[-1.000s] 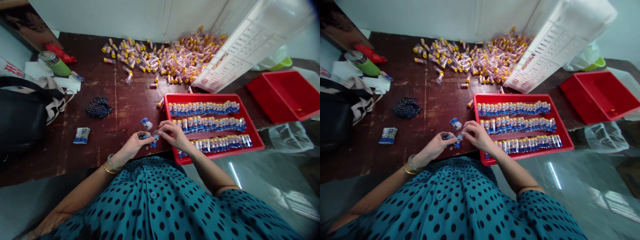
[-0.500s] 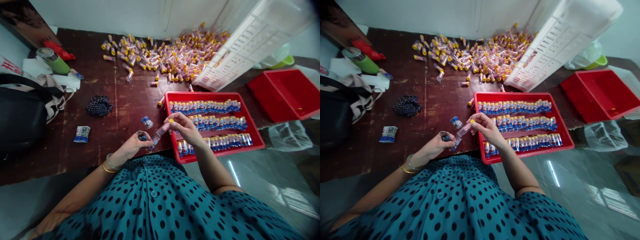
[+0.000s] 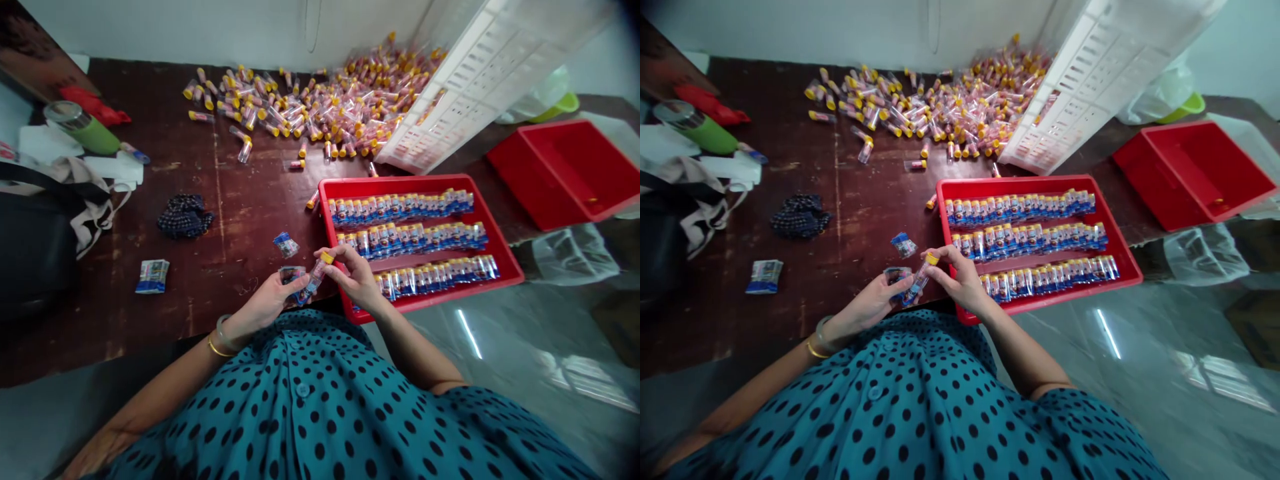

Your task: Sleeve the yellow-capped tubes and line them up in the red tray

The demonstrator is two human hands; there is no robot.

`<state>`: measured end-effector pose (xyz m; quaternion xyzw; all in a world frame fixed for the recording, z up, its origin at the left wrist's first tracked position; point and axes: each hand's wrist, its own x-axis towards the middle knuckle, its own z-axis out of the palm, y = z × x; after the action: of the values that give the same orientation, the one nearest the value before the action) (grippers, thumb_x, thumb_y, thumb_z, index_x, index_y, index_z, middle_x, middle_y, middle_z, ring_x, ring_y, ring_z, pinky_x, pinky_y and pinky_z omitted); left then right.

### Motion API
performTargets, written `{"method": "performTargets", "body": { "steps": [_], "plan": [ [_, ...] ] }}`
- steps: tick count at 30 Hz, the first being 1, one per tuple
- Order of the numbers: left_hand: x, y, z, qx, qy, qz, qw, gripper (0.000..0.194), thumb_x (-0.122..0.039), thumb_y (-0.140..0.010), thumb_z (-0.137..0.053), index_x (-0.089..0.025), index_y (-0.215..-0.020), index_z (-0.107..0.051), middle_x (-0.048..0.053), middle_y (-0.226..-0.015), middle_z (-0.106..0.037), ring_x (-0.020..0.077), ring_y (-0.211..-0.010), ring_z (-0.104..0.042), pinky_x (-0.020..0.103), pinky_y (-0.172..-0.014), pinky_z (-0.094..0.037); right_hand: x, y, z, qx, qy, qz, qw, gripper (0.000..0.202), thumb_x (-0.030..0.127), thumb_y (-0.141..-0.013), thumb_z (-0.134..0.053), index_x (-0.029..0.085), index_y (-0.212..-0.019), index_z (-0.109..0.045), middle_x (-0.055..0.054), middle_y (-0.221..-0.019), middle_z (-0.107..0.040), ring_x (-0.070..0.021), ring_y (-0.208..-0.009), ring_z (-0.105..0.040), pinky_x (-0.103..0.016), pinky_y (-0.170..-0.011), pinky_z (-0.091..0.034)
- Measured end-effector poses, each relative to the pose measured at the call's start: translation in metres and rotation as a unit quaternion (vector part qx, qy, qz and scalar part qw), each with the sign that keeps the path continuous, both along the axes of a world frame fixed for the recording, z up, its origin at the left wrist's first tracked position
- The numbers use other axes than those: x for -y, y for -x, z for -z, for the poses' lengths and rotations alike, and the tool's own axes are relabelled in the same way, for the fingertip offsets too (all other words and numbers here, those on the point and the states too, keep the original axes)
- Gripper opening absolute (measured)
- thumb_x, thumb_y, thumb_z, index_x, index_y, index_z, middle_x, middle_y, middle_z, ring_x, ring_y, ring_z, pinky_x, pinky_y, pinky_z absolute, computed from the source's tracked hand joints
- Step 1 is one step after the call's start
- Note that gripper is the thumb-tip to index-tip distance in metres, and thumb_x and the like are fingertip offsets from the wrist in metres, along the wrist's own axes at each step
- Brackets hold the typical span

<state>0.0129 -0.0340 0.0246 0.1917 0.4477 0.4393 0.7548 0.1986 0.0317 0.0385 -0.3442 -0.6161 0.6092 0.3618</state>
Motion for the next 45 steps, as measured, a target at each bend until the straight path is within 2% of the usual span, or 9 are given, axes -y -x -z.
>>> {"method": "performTargets", "body": {
  "steps": [5, 13, 20, 26, 31, 35, 38, 41, 45],
  "plan": [
    [-0.003, -0.008, -0.005, 0.014, -0.005, 0.005, 1.000, 0.029, -0.037, -0.074, -0.082, -0.018, -0.093, -0.072, 0.000, -0.081, -0.072, 0.0141, -0.070, -0.064, 0.029, -0.072, -0.053, 0.017, 0.004, 0.009, -0.034, 0.047, 0.084, 0.995, 0.020, 0.042, -0.090, -0.065, 0.023, -0.093, -0.056, -0.007, -0.113, -0.070, -0.0209, -0.104, -0.067, -0.038, -0.095, -0.052],
    [-0.011, -0.015, -0.014, -0.045, -0.054, -0.042, 0.997, 0.028, -0.037, -0.068, -0.084, -0.018, -0.084, -0.073, 0.003, -0.086, -0.074, 0.0194, -0.085, -0.066, 0.030, -0.078, -0.053, 0.031, 0.009, 0.011, 0.022, -0.050, 0.080, 0.995, 0.025, 0.035, -0.082, -0.075, 0.026, -0.100, -0.060, -0.005, -0.115, -0.072, -0.0234, -0.116, -0.064, -0.046, -0.117, -0.032],
    [-0.014, -0.015, -0.016, -0.065, -0.053, -0.047, 0.995, 0.025, -0.036, -0.067, -0.086, -0.019, -0.081, -0.075, 0.000, -0.074, -0.070, 0.0175, -0.079, -0.064, 0.027, -0.075, -0.052, 0.024, 0.006, 0.013, 0.023, -0.068, 0.060, 0.996, 0.019, 0.032, -0.085, -0.073, 0.026, -0.098, -0.061, -0.005, -0.114, -0.072, -0.0228, -0.114, -0.065, -0.047, -0.118, -0.029],
    [-0.018, -0.016, -0.013, -0.072, -0.034, -0.042, 0.996, 0.033, -0.041, -0.068, -0.085, -0.020, -0.093, -0.076, 0.003, -0.087, -0.074, 0.0180, -0.085, -0.064, 0.028, -0.080, -0.052, 0.024, 0.013, 0.010, -0.041, 0.010, 0.076, 0.996, 0.027, 0.041, -0.088, -0.067, 0.027, -0.107, -0.056, -0.005, -0.112, -0.068, -0.0211, -0.106, -0.065, -0.039, -0.099, -0.050],
    [-0.024, -0.012, -0.002, -0.073, 0.015, 0.005, 0.997, 0.038, -0.046, -0.075, -0.078, -0.020, -0.102, -0.075, 0.004, -0.089, -0.071, 0.0168, -0.076, -0.063, 0.028, -0.067, -0.054, -0.029, -0.029, 0.014, -0.027, -0.001, 0.178, 0.984, 0.041, 0.042, -0.093, -0.058, 0.026, -0.129, -0.045, -0.005, -0.102, -0.067, -0.0175, -0.094, -0.066, -0.032, -0.085, -0.054],
    [-0.024, -0.005, 0.004, -0.067, 0.035, 0.024, 0.997, 0.032, -0.047, -0.075, -0.077, -0.021, -0.093, -0.075, 0.002, -0.079, -0.067, 0.0164, -0.071, -0.062, 0.026, -0.060, -0.053, -0.098, -0.111, 0.018, 0.156, -0.097, 0.302, 0.935, 0.050, 0.043, -0.089, -0.059, 0.020, -0.132, -0.047, -0.004, -0.092, -0.066, -0.0162, -0.078, -0.062, -0.029, -0.073, -0.051],
    [-0.020, -0.002, 0.006, -0.078, 0.042, 0.042, 0.995, 0.031, -0.048, -0.074, -0.078, -0.021, -0.089, -0.074, 0.002, -0.076, -0.066, 0.0171, -0.069, -0.062, 0.025, -0.055, -0.050, -0.127, -0.154, 0.024, 0.317, -0.124, 0.285, 0.896, 0.045, 0.040, -0.087, -0.062, 0.016, -0.124, -0.056, -0.005, -0.087, -0.068, -0.0183, -0.077, -0.062, -0.032, -0.074, -0.049],
    [-0.018, 0.001, 0.007, -0.079, 0.045, 0.037, 0.995, 0.031, -0.047, -0.074, -0.079, -0.022, -0.091, -0.075, 0.003, -0.078, -0.067, 0.0172, -0.070, -0.063, 0.026, -0.059, -0.053, -0.135, -0.162, 0.026, 0.382, -0.145, 0.251, 0.878, 0.043, 0.040, -0.087, -0.063, 0.016, -0.122, -0.060, -0.006, -0.089, -0.070, -0.0188, -0.075, -0.063, -0.033, -0.075, -0.049],
    [-0.016, 0.005, 0.010, -0.074, 0.035, -0.007, 0.997, 0.034, -0.046, -0.074, -0.078, -0.020, -0.095, -0.073, 0.006, -0.087, -0.072, 0.0204, -0.079, -0.068, 0.031, -0.068, -0.057, -0.140, -0.127, 0.013, 0.361, -0.214, 0.291, 0.860, 0.035, 0.041, -0.090, -0.058, 0.014, -0.111, -0.065, -0.009, -0.091, -0.070, -0.0184, -0.072, -0.062, -0.033, -0.073, -0.049]
  ]
}}
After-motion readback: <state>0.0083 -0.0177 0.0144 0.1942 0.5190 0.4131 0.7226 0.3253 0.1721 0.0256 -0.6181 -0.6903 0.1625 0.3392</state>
